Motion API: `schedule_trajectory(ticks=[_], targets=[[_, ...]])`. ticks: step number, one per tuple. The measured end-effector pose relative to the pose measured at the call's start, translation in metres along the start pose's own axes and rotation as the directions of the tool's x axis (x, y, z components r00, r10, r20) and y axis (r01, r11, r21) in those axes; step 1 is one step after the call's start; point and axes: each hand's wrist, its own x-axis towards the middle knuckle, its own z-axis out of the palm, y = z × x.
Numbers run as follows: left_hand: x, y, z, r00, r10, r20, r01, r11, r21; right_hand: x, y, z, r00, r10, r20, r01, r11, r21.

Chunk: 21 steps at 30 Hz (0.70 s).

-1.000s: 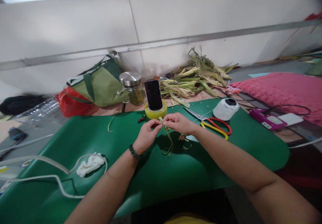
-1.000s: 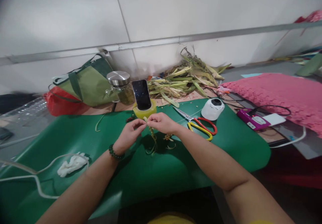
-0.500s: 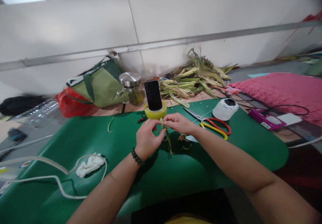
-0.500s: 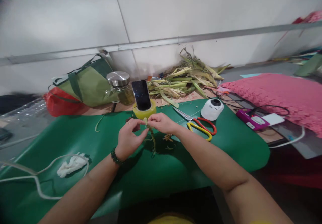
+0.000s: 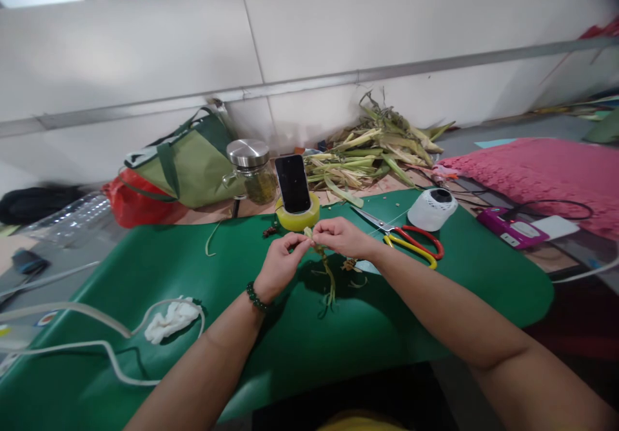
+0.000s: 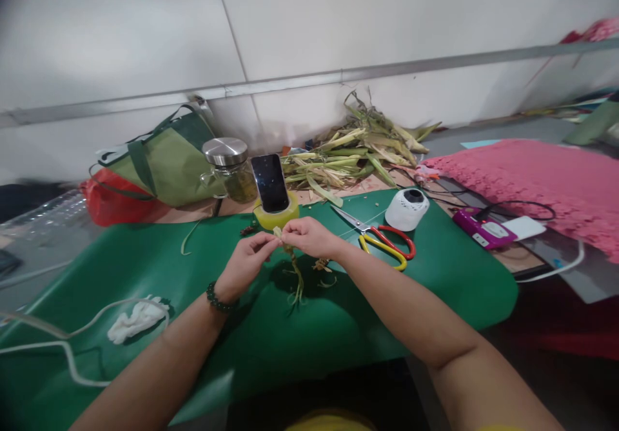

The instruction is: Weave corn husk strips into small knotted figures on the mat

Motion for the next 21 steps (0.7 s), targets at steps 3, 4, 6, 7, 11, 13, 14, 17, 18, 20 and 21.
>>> schedule_trajectory(ticks=[3, 4, 6, 7, 11, 13, 14, 17, 18, 20, 21], targets=[[0.0002, 0.0017, -0.0003, 0.996, -0.085, 0.027, 0.086, 0.995, -0.058, 0.0005, 0.0007, -0.0001, 1.0, 0.008, -0.001, -0.008, 1.0, -0.012], [0.0001, 0.0019, -0.0001, 0.994, -0.106, 0.037, 0.109, 0.991, -0.078, 0.0006, 0.0011, 0.0, 1.0, 0.005, -0.006, -0.005, 1.0, -0.018], [-0.0003, 0.0021, 0.0006, 0.991, -0.123, 0.055, 0.129, 0.986, -0.105, 0.0009, 0.0019, 0.0003, 1.0, -0.007, -0.022, 0.006, 0.999, -0.032], [-0.0005, 0.0019, 0.0011, 0.991, -0.117, 0.063, 0.123, 0.987, -0.105, 0.001, 0.0023, 0.0005, 1.0, -0.011, -0.026, 0.01, 0.999, -0.038], [-0.0011, 0.0008, 0.0031, 0.999, -0.029, 0.044, 0.03, 0.999, -0.024, 0.0012, 0.0036, 0.0009, 1.0, -0.015, -0.018, 0.013, 0.998, -0.059], [-0.0009, 0.0004, 0.0033, 0.999, 0.033, 0.022, -0.034, 0.999, 0.04, 0.001, 0.0033, 0.0009, 1.0, -0.021, -0.014, 0.02, 0.996, -0.085], [-0.0007, 0.0002, 0.0031, 0.998, 0.061, 0.017, -0.062, 0.996, 0.069, 0.0007, 0.0029, 0.0007, 1.0, -0.024, -0.015, 0.023, 0.995, -0.097], [-0.0002, -0.0004, 0.002, 0.995, 0.096, 0.024, -0.098, 0.989, 0.111, -0.0004, 0.0007, 0.0002, 1.0, -0.021, -0.023, 0.018, 0.995, -0.1], [-0.0002, -0.0005, 0.0016, 0.995, 0.095, 0.024, -0.097, 0.989, 0.116, -0.0008, 0.0001, -0.0001, 1.0, -0.016, -0.025, 0.014, 0.995, -0.096], [-0.0006, -0.0007, 0.0013, 0.996, 0.086, 0.015, -0.087, 0.988, 0.128, -0.0013, -0.0002, -0.0008, 1.0, -0.012, -0.023, 0.01, 0.996, -0.089], [-0.001, -0.0007, 0.0013, 0.997, 0.079, 0.006, -0.079, 0.988, 0.136, -0.0012, 0.0002, -0.0013, 1.0, -0.012, -0.021, 0.01, 0.996, -0.087]])
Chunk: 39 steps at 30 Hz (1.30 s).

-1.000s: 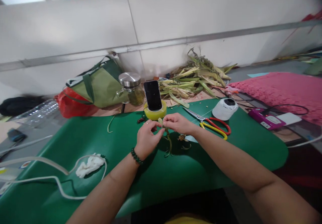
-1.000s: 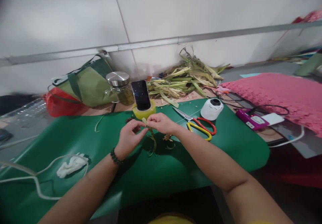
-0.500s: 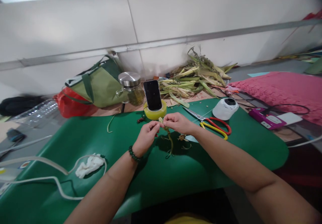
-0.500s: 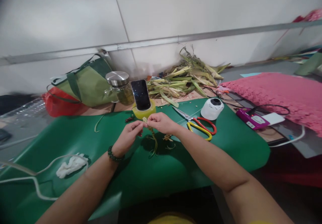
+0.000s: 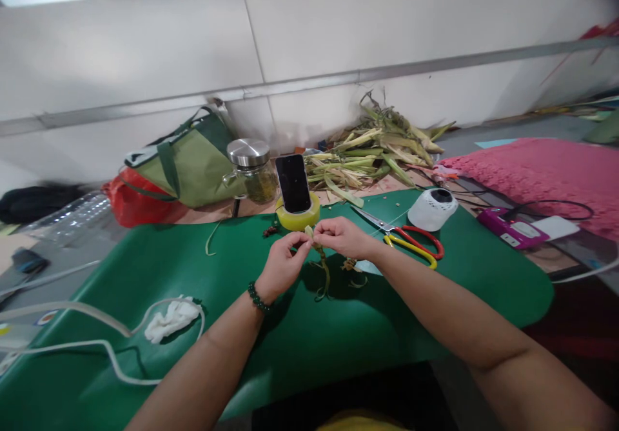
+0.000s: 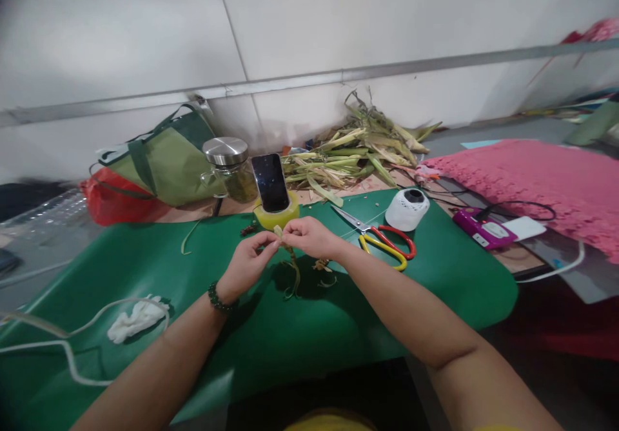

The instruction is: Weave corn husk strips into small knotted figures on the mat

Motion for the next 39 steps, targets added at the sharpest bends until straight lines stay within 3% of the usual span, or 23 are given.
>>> schedule_trajectory(ticks=[4, 11, 16, 19, 25, 28, 31, 35, 39], targets=[[-0.002, 0.0, 0.001, 0.998, -0.036, -0.046, 0.038, 0.998, 0.044, 0.001, 0.003, -0.002, 1.0, -0.021, 0.011, 0.021, 1.0, -0.012], [-0.005, 0.0, 0.0, 0.996, 0.033, -0.084, -0.009, 0.961, 0.277, 0.002, 0.005, -0.008, 0.998, -0.021, 0.057, 0.024, 0.999, -0.045], [-0.007, 0.005, -0.001, 1.0, 0.023, 0.012, -0.026, 0.926, 0.376, 0.0, 0.003, -0.021, 0.989, 0.051, 0.14, -0.041, 0.997, -0.071], [-0.006, 0.009, -0.003, 0.995, -0.041, 0.092, -0.003, 0.903, 0.429, -0.001, 0.002, -0.029, 0.978, 0.097, 0.183, -0.073, 0.988, -0.135], [-0.001, 0.007, -0.01, 0.951, -0.178, 0.252, 0.023, 0.856, 0.516, -0.002, 0.003, -0.036, 0.961, 0.197, 0.196, -0.119, 0.929, -0.35], [0.001, 0.004, -0.012, 0.963, -0.102, 0.247, -0.032, 0.874, 0.484, 0.001, 0.008, -0.034, 0.967, 0.207, 0.146, -0.114, 0.869, -0.481], [0.001, 0.007, -0.01, 0.984, 0.087, 0.158, -0.142, 0.913, 0.381, 0.004, 0.012, -0.028, 0.969, 0.184, 0.165, -0.083, 0.87, -0.485], [-0.004, 0.014, -0.003, 0.944, 0.308, 0.118, -0.329, 0.912, 0.245, 0.006, 0.013, -0.019, 0.983, 0.105, 0.153, -0.037, 0.918, -0.395], [-0.007, 0.017, 0.002, 0.946, 0.32, 0.053, -0.324, 0.943, 0.079, 0.006, 0.011, -0.016, 0.991, 0.062, 0.122, -0.024, 0.957, -0.291]])
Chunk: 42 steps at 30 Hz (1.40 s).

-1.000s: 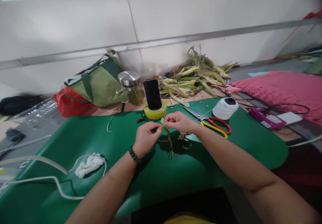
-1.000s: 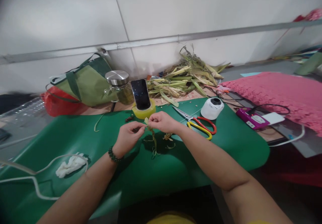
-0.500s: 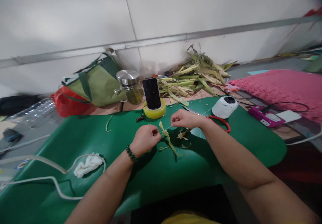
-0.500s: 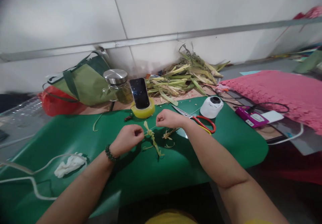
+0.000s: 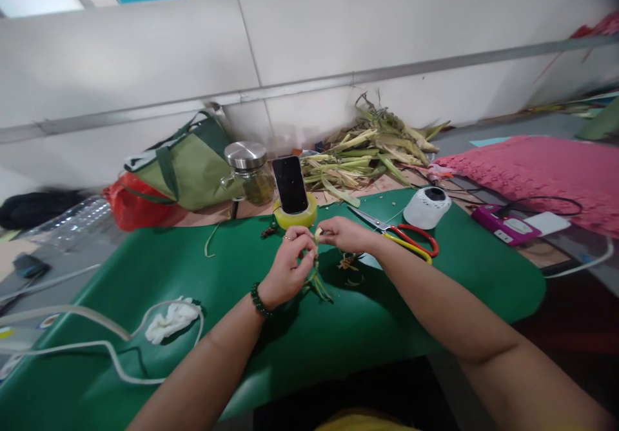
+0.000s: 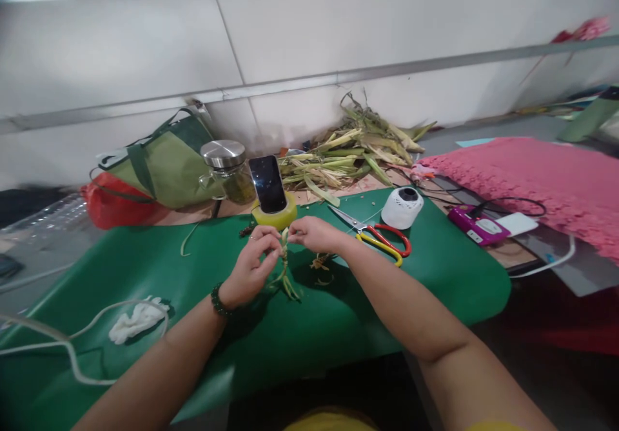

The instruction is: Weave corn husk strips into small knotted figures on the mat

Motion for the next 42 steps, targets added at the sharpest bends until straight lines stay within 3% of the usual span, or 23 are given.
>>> schedule_trajectory(ticks=[3, 6, 11, 16, 21, 24, 27, 30, 36, 39, 42], targets=[[0.0, 0.0, -0.001, 0.988, -0.148, -0.05, 0.135, 0.969, -0.205, 0.0, 0.0, 0.0, 1.0, -0.01, -0.017, 0.012, 0.996, 0.089], [0.0, -0.002, -0.005, 0.951, -0.309, -0.001, 0.287, 0.885, -0.367, 0.001, 0.001, -0.002, 0.999, -0.01, -0.039, 0.014, 0.994, 0.112], [0.004, -0.007, -0.012, 0.903, -0.429, -0.004, 0.383, 0.812, -0.44, -0.002, 0.0, -0.01, 0.996, -0.036, -0.082, 0.04, 0.998, 0.051], [0.008, -0.013, -0.014, 0.798, -0.601, 0.043, 0.505, 0.628, -0.592, -0.006, 0.0, -0.019, 0.992, -0.047, -0.114, 0.042, 0.998, -0.046], [0.01, -0.013, -0.015, 0.757, -0.63, 0.176, 0.519, 0.414, -0.748, -0.004, 0.005, -0.016, 0.999, -0.023, 0.025, 0.022, 0.999, 0.037], [0.01, -0.013, -0.016, 0.746, -0.616, 0.253, 0.541, 0.34, -0.769, -0.004, 0.001, -0.009, 0.997, -0.071, 0.005, 0.071, 0.995, 0.073], [0.01, -0.014, -0.016, 0.741, -0.607, 0.286, 0.559, 0.323, -0.763, -0.003, -0.01, 0.001, 0.99, -0.135, -0.038, 0.14, 0.971, 0.196], [0.009, -0.016, -0.014, 0.743, -0.606, 0.286, 0.568, 0.343, -0.748, -0.003, -0.017, 0.011, 0.987, -0.112, -0.116, 0.144, 0.933, 0.33], [0.007, -0.014, -0.015, 0.765, -0.627, 0.149, 0.554, 0.522, -0.649, -0.003, -0.015, 0.009, 0.997, -0.002, -0.076, 0.033, 0.912, 0.41], [0.006, -0.011, -0.013, 0.795, -0.552, 0.251, 0.58, 0.57, -0.582, -0.003, -0.012, 0.005, 0.995, -0.011, -0.096, 0.052, 0.899, 0.436], [0.005, -0.011, -0.009, 0.767, -0.535, 0.355, 0.636, 0.559, -0.532, -0.002, -0.01, 0.003, 0.993, -0.036, -0.113, 0.082, 0.895, 0.439]])
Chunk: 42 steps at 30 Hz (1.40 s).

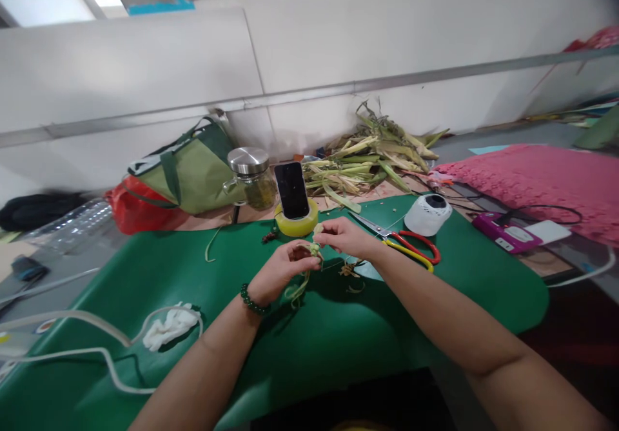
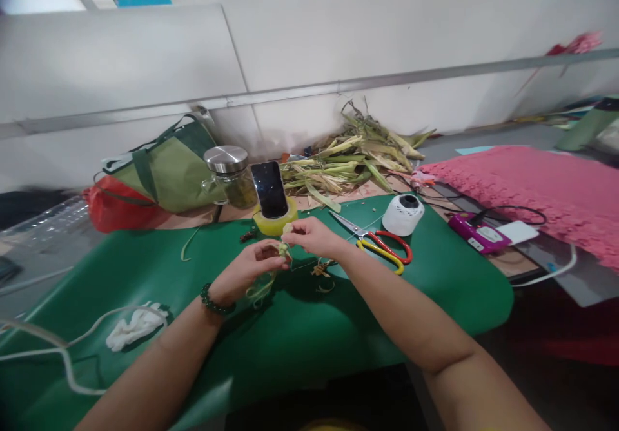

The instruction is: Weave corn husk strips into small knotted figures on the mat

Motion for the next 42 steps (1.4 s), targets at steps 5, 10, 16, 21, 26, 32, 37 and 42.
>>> schedule_trajectory(ticks=[5, 10, 16, 21, 26, 32, 37, 42], targets=[[0.002, -0.002, 0.0, 0.995, -0.065, -0.07, 0.064, 0.998, -0.014, 0.001, 0.001, 0.002, 0.997, -0.029, -0.075, 0.026, 0.999, -0.04], [0.001, 0.003, 0.001, 0.992, -0.026, -0.127, 0.026, 1.0, -0.002, -0.003, -0.003, 0.005, 0.999, 0.03, 0.024, -0.03, 1.0, -0.007], [-0.002, 0.006, 0.001, 0.991, -0.052, -0.127, 0.047, 0.998, -0.045, -0.005, -0.003, 0.0, 0.991, 0.09, 0.103, -0.095, 0.995, 0.043], [-0.002, 0.005, -0.002, 0.996, -0.049, -0.077, 0.046, 0.998, -0.033, -0.007, -0.006, -0.001, 0.988, 0.083, 0.131, -0.089, 0.995, 0.04], [-0.003, 0.003, 0.002, 0.991, 0.026, -0.131, -0.021, 0.999, 0.045, -0.008, -0.006, 0.0, 0.991, 0.079, 0.11, -0.083, 0.996, 0.036], [-0.003, -0.001, 0.008, 0.949, 0.184, -0.256, -0.141, 0.974, 0.176, -0.008, -0.01, -0.005, 0.994, 0.067, -0.083, -0.068, 0.998, -0.005], [-0.002, -0.004, 0.008, 0.932, 0.251, -0.262, -0.195, 0.955, 0.222, -0.006, -0.007, -0.002, 0.996, 0.044, -0.081, -0.044, 0.999, 0.002], [-0.003, 0.0, 0.005, 0.989, -0.039, -0.141, 0.04, 0.999, 0.009, -0.005, 0.0, -0.001, 0.999, -0.001, -0.032, 0.0, 0.999, -0.034]])
